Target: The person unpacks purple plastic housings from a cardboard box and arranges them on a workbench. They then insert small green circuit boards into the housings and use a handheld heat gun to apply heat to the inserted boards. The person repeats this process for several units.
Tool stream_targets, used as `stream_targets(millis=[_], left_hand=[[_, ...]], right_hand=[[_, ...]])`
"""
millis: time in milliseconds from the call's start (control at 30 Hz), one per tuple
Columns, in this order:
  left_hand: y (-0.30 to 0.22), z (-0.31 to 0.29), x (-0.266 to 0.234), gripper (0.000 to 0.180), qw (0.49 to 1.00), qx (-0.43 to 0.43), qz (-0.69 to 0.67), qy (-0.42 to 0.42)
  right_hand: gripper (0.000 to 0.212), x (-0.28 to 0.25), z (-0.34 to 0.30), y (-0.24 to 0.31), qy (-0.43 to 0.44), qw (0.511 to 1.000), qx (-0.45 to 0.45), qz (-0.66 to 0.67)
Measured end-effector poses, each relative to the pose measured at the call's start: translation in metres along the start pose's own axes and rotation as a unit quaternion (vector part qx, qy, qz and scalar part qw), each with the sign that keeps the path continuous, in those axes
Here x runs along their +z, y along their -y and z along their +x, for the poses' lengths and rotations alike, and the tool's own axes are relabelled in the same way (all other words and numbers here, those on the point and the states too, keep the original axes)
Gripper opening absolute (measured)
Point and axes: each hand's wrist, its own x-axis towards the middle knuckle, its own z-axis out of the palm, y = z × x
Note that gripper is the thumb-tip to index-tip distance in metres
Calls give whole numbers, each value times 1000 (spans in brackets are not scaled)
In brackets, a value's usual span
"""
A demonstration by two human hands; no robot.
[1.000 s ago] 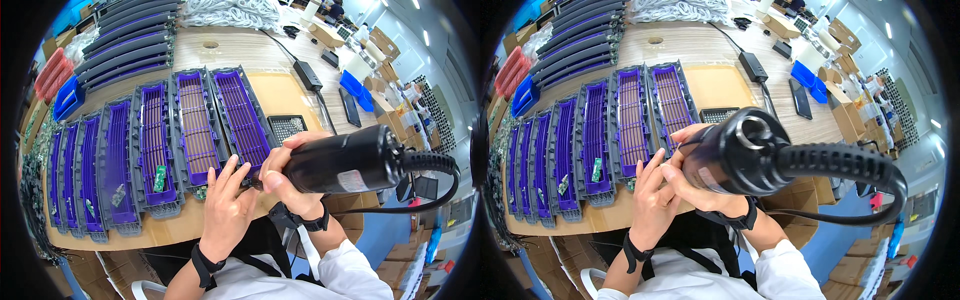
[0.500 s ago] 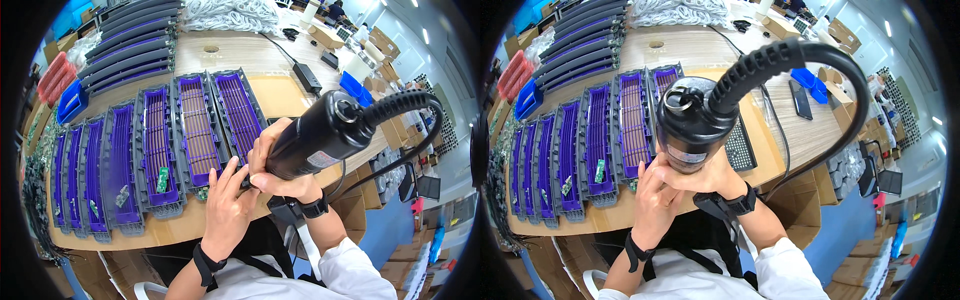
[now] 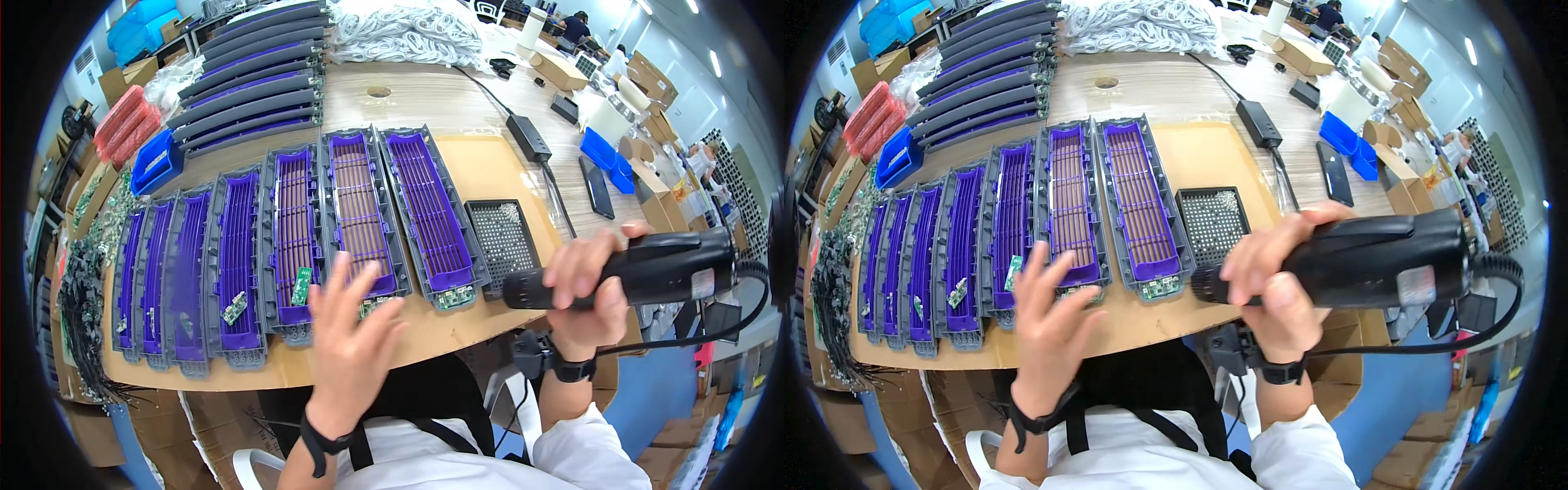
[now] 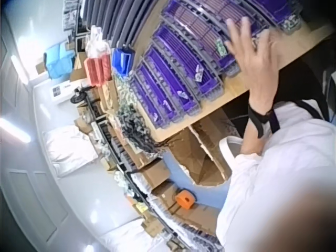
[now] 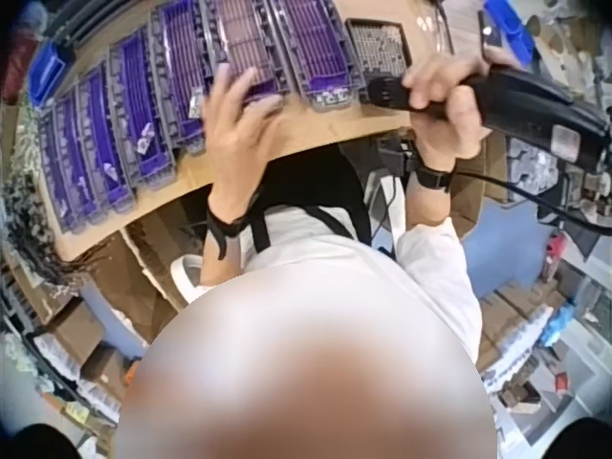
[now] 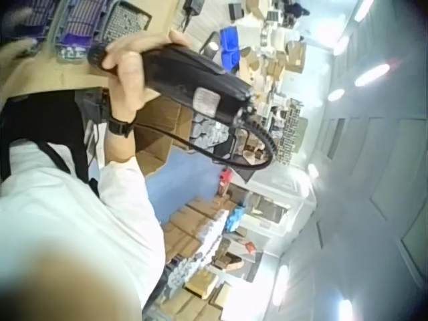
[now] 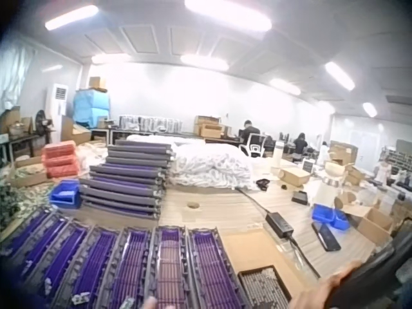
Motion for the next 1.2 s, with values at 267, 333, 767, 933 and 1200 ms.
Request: stream_targets(millis=[267, 333, 767, 933, 1200], left_hand=[[16, 1, -14, 13, 996, -37, 71, 44], [19, 0, -11, 11, 997, -40, 48, 37], [20, -7, 1, 10, 998, -20, 62, 17], [20, -6, -2, 10, 997, -5, 78, 18], [18, -4, 2, 13, 997, -13, 67, 33]], right_hand=[[56, -34, -4, 9, -56, 998, -5, -31], [55, -34, -4, 10, -64, 997, -6, -53], [55, -34, -1, 2, -92, 988, 1, -122], [55, -33, -4, -2, -89, 989, 2, -122], [54, -30, -1, -1, -131, 981, 6, -142]])
